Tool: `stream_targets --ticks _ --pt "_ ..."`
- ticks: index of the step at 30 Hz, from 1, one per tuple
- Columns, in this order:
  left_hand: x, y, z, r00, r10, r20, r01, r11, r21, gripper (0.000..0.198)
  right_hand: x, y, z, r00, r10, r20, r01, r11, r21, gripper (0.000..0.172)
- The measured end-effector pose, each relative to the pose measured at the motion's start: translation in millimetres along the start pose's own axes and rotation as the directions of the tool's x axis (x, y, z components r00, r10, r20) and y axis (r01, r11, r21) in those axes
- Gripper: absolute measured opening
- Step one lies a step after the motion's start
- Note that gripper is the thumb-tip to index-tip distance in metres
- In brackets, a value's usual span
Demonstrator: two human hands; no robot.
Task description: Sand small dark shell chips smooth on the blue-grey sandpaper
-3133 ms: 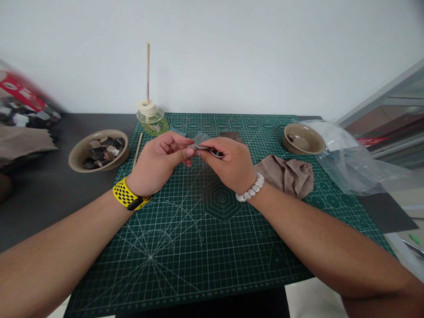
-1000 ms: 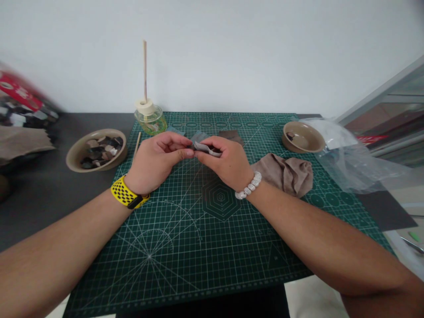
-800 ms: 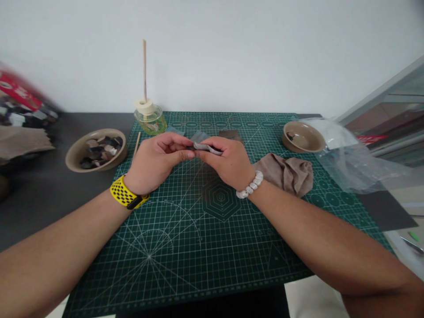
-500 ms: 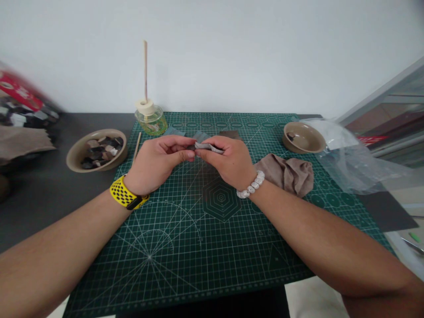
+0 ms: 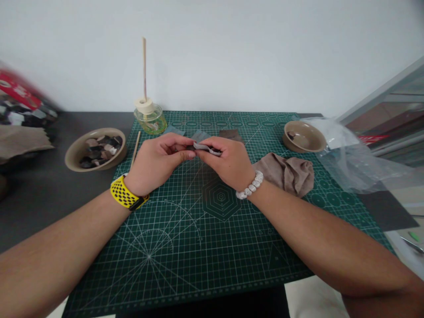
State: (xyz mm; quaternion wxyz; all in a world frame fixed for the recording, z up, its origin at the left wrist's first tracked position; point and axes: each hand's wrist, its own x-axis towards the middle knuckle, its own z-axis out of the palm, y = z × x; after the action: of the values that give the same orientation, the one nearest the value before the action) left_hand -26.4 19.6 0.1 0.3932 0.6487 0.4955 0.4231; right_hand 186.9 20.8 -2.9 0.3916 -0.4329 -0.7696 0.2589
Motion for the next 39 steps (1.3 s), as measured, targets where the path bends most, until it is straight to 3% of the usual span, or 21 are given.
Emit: stream_targets --ticks 10,15,22,28,35,39 --pt "1.9 -0.7 -2.8 0.998 0.036 0.045 -0.039 0.997 0.068 0.015 -1.0 -3.2 -0.9 0.999 0.028 -0.03 -0.029 0.999 -0.026 0.012" --pt "2.4 -3.7 0.1 0.997 -0.051 0.061 0.053 0.998 -0.024 0.017 -1.3 -0.6 2.3 0.997 0.029 -0.076 -0.03 0.999 -0.015 0.01" --pt "1.6 -3.9 2.3 0.998 -0.065 0.024 0.067 0.989 -0.128 0.031 -1.6 1.1 3.7 0.992 0.008 -0.127 -0.006 1.0 0.016 0.008" --pt "0.8 -1.7 1.7 1.0 -0.026 0.008 0.026 0.999 -0.029 0.027 -1.6 1.2 4.7 0.993 -0.04 -0.111 0.037 0.999 -0.033 0.012" --pt "0.1 5.3 4.5 0.997 -0.082 -0.008 0.081 0.989 -0.123 0.015 -1.6 5.0 6.1 0.99 -0.092 -0.106 0.088 0.995 -0.04 0.017" --pt "1.4 1.9 5.2 0.997 -0.075 0.001 0.074 0.978 -0.197 0.018 -1.9 4.3 5.8 0.991 -0.066 -0.114 0.065 0.998 -0.013 0.016"
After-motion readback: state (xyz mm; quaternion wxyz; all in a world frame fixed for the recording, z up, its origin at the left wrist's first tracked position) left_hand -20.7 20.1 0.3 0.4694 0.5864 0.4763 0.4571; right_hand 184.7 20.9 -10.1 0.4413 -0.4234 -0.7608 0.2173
